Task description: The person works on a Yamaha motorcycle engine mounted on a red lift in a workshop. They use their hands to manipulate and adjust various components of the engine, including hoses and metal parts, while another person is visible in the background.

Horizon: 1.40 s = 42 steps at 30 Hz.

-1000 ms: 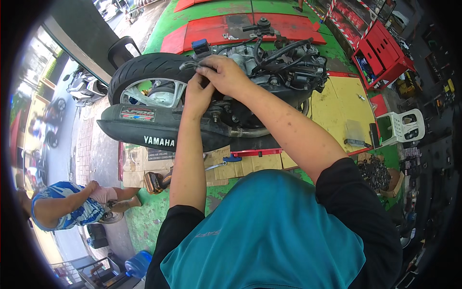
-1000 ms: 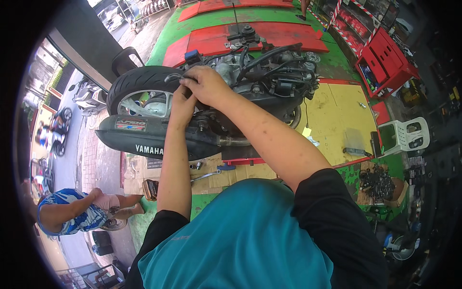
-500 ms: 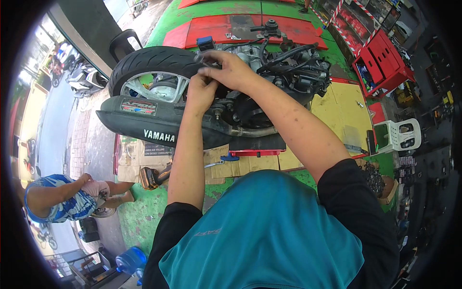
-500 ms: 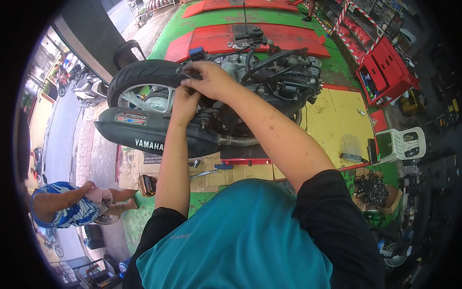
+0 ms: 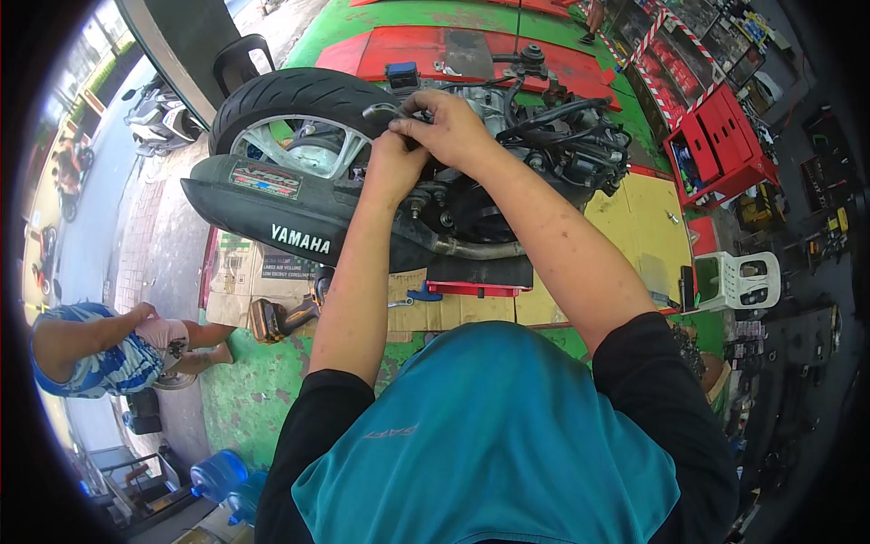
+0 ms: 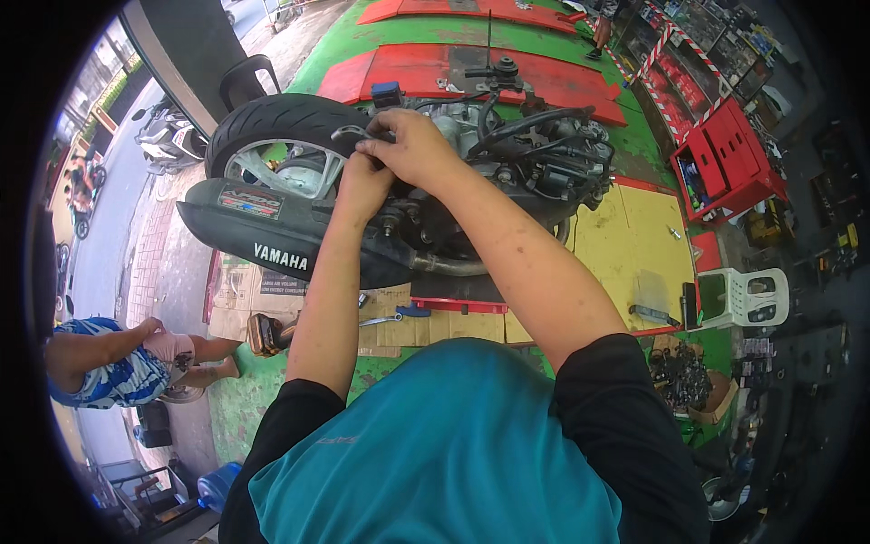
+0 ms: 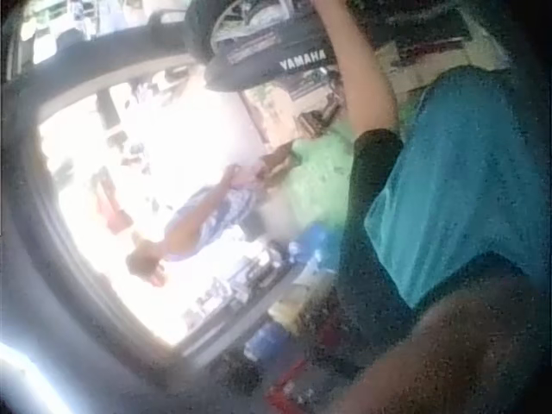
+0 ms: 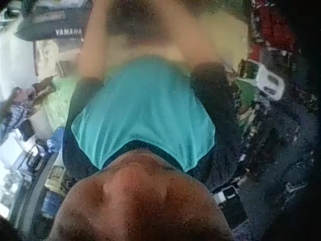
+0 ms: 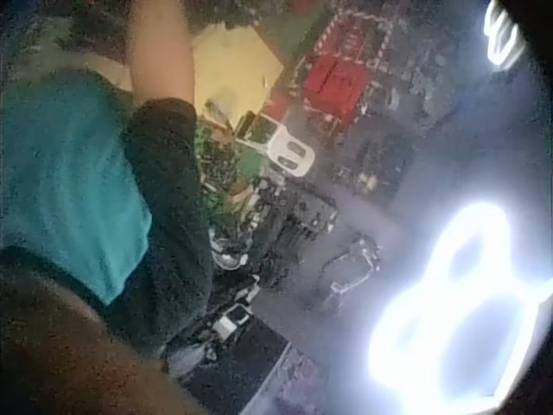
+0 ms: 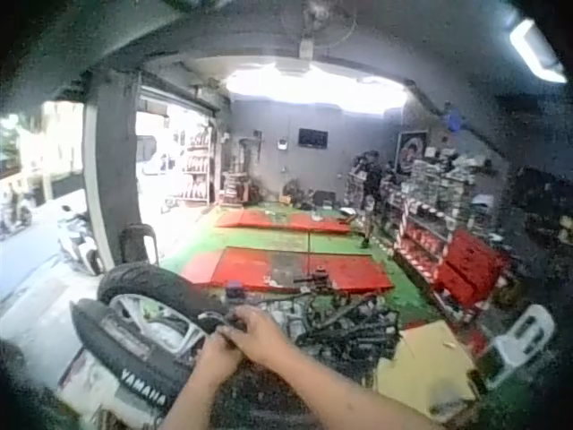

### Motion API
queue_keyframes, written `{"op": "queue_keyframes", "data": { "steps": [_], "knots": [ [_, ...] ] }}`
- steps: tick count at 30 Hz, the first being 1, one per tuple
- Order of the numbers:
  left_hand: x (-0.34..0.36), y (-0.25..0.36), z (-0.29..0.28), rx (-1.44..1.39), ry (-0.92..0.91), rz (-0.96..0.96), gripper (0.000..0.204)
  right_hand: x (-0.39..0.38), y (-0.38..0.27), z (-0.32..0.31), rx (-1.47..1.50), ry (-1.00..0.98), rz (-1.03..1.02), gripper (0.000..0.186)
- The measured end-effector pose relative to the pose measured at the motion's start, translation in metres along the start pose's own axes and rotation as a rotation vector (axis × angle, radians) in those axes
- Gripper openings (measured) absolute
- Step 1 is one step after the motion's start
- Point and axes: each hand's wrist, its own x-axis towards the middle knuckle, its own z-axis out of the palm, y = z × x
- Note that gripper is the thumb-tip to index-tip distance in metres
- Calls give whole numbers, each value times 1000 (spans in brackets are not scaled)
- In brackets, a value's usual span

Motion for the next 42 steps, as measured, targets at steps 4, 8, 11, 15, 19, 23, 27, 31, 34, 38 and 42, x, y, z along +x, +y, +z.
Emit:
{"op": "queue_keyframes", "data": {
  "steps": [4, 8, 11, 15, 19, 23, 27, 31, 34, 38, 42],
  "knots": [
    [3, -13, 13, -458, 24, 207, 28, 10, 21, 4, 48, 7, -97, 40],
    [5, -9, -1, -155, -70, 0, 30, 1, 6, 2, 32, 84, -83, 42],
    [1, -3, 1, -98, -31, 2, 34, 9, -7, -7, -108, -80, 32, 45],
    [9, -25, 9, -282, -40, 153, 41, 18, 4, -9, 6, -123, 9, 39],
    [6, -14, 2, -344, -116, -26, 40, 14, 6, -13, 105, -177, 80, 39],
    [6, -9, 8, -164, -21, -51, 37, 18, -2, -18, -83, -252, 105, 42],
    [10, -23, 11, -257, -84, 46, 40, 19, 4, -18, -29, -200, 55, 36],
    [7, -23, 8, -190, -127, 95, 48, 13, 11, -12, 11, -111, 20, 30],
    [6, -19, 11, -171, -134, 72, 53, 13, 6, -13, -25, -157, 12, 31],
    [0, -5, 9, -69, -119, 130, 54, 18, -2, -23, 99, -90, 3, 24],
    [-3, -5, 12, -66, -71, 186, 37, 22, -14, -42, 226, -48, 49, 18]
  ]
}}
